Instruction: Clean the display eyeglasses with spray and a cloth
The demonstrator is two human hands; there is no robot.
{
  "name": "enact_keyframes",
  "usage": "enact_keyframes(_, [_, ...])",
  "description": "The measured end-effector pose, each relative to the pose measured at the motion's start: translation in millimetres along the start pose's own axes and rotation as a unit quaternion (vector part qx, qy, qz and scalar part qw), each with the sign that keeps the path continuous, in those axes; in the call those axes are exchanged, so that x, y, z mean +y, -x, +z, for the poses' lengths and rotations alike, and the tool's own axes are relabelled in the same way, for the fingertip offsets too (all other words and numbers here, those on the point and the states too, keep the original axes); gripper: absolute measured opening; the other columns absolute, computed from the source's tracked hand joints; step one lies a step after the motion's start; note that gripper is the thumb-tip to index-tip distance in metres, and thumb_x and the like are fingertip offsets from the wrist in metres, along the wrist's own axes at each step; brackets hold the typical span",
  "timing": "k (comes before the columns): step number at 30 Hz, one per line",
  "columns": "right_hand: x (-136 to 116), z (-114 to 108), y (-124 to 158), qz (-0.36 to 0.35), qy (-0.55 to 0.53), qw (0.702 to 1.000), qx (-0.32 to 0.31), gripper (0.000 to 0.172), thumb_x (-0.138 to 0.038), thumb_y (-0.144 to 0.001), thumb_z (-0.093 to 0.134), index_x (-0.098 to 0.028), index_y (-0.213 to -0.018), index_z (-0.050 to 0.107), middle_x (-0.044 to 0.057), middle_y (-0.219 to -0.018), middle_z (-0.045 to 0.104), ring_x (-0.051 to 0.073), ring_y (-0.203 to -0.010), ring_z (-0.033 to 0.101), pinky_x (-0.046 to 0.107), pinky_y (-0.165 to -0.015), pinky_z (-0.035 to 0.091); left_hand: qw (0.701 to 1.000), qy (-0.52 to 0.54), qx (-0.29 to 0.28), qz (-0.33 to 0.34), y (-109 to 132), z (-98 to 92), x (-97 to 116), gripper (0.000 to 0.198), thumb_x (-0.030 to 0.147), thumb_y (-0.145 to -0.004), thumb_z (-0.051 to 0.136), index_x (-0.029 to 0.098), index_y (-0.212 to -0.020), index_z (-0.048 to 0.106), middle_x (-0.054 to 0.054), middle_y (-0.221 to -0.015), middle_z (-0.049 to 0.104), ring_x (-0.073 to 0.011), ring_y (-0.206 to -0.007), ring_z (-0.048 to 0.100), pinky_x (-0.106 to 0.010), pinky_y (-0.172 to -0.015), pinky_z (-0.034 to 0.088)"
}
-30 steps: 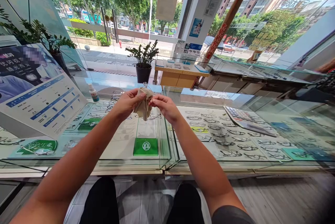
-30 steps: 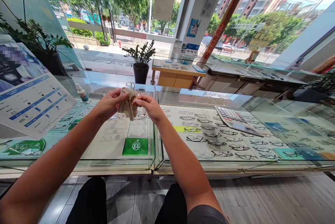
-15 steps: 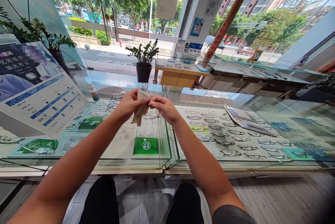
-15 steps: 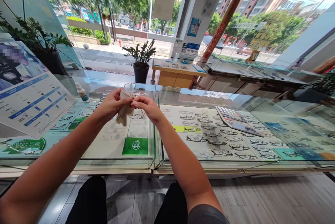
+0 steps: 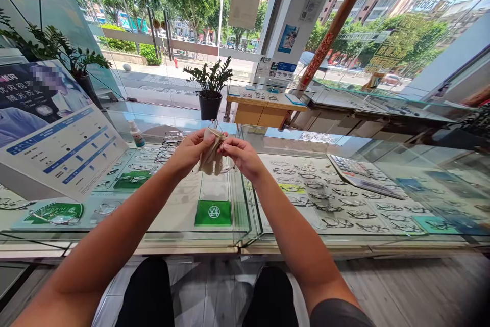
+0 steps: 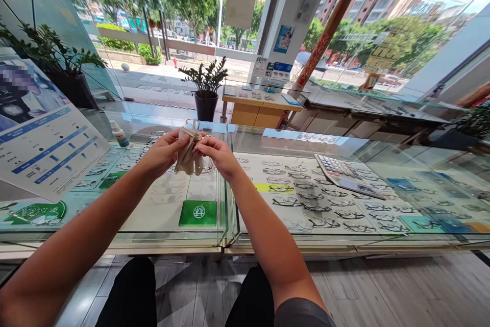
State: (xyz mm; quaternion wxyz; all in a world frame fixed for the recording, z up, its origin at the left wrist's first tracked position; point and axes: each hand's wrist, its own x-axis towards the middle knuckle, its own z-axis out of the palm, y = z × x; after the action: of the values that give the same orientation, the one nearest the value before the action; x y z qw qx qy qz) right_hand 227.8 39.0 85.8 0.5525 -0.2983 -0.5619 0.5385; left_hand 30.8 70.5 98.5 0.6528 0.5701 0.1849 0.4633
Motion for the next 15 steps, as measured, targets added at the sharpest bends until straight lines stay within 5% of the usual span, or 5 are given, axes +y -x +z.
enact_keyframes(15, [4.7, 0.1, -0.7, -0.001, 0.023, 1.0, -0.006, 0.046, -0.063, -0.074, 0.1, -0.023, -0.085, 0.079, 0.003, -0.088, 0.074, 0.018, -0.085, 0.06, 0.034, -0.083, 0.051, 0.999, -0.005, 0.031, -0.026, -0.7, -7.6, -3.2, 0.046, 0.05, -0.072, 0.106, 0.014, -0.092, 0.084, -0.007, -0.085, 0.081, -0.0181, -0.072, 0.072, -0.031, -0.071, 0.061])
